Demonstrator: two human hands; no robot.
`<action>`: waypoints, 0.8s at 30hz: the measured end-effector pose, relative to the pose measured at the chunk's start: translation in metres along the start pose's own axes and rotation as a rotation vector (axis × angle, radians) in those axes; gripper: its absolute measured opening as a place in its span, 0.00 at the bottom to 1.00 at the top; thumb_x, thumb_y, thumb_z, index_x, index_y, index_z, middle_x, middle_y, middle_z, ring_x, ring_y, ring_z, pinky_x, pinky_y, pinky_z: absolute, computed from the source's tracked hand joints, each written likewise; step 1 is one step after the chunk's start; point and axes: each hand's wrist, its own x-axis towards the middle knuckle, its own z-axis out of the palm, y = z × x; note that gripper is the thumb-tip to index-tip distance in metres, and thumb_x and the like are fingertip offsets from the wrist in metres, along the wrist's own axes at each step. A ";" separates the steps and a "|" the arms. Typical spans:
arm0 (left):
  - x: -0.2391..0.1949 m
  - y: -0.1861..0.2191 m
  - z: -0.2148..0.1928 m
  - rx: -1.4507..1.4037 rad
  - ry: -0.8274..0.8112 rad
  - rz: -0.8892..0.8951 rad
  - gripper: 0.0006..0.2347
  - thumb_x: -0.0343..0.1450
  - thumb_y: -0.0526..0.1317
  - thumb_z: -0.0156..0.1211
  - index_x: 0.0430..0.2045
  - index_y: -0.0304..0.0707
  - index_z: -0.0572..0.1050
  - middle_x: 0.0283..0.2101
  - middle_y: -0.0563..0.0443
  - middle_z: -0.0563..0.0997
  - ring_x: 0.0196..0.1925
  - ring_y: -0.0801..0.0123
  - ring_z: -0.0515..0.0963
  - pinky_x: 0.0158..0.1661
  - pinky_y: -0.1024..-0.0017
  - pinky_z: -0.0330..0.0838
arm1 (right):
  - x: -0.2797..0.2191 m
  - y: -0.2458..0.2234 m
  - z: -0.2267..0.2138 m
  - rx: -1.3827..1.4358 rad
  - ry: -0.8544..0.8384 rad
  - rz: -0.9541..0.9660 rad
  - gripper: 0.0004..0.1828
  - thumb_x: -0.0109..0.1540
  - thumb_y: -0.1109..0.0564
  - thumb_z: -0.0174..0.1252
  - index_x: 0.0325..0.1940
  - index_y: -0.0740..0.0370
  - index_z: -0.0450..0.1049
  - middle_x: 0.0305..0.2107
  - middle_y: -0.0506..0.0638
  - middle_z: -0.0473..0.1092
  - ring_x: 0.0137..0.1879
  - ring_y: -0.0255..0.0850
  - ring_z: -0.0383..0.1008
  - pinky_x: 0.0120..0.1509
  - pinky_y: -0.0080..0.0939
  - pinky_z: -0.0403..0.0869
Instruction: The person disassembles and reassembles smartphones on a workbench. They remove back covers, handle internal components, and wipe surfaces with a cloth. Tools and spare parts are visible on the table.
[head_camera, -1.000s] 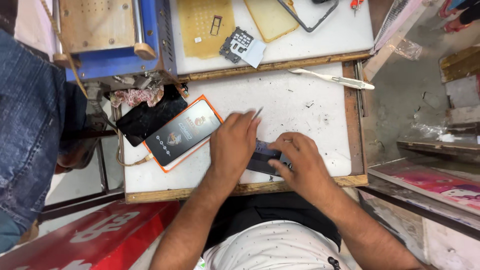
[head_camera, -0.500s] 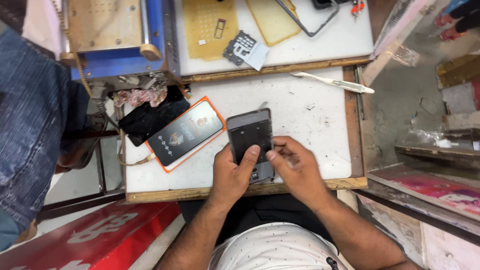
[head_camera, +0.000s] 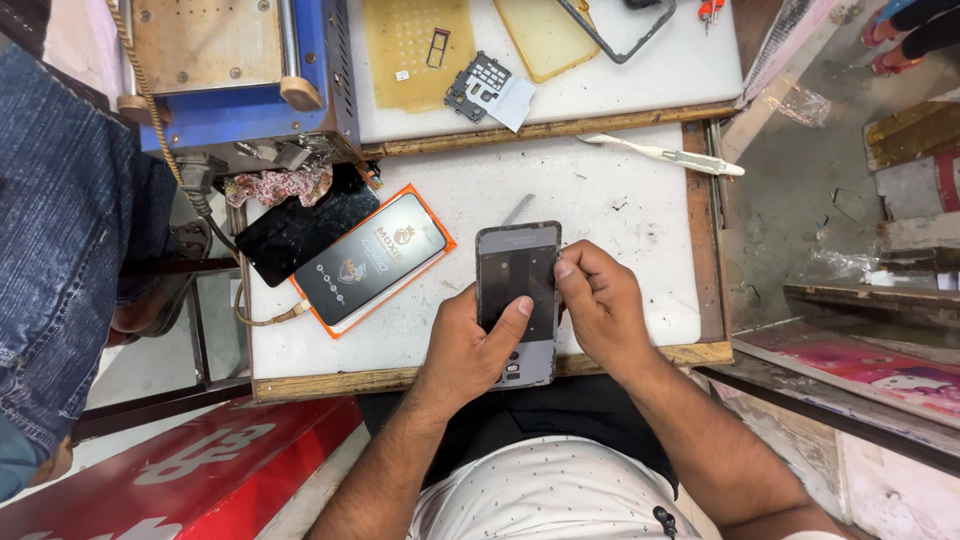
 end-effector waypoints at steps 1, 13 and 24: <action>0.000 0.002 0.000 0.015 -0.008 -0.004 0.10 0.75 0.40 0.59 0.42 0.31 0.79 0.32 0.54 0.84 0.33 0.78 0.81 0.36 0.75 0.78 | 0.001 -0.002 0.000 -0.039 0.008 -0.022 0.13 0.76 0.57 0.47 0.42 0.66 0.73 0.27 0.46 0.70 0.33 0.30 0.70 0.37 0.31 0.73; -0.005 0.027 0.033 0.601 0.321 0.396 0.05 0.73 0.35 0.61 0.36 0.31 0.76 0.32 0.41 0.80 0.33 0.49 0.81 0.35 0.57 0.76 | 0.012 -0.044 0.005 -0.629 0.109 -0.177 0.10 0.67 0.65 0.54 0.53 0.65 0.72 0.38 0.55 0.79 0.40 0.42 0.82 0.41 0.38 0.80; -0.004 0.026 0.030 0.663 0.340 0.404 0.04 0.72 0.34 0.61 0.35 0.32 0.76 0.33 0.42 0.80 0.34 0.52 0.81 0.35 0.59 0.77 | 0.014 -0.025 0.007 -0.710 0.145 -0.202 0.05 0.68 0.66 0.53 0.48 0.64 0.71 0.33 0.56 0.77 0.37 0.49 0.81 0.38 0.44 0.77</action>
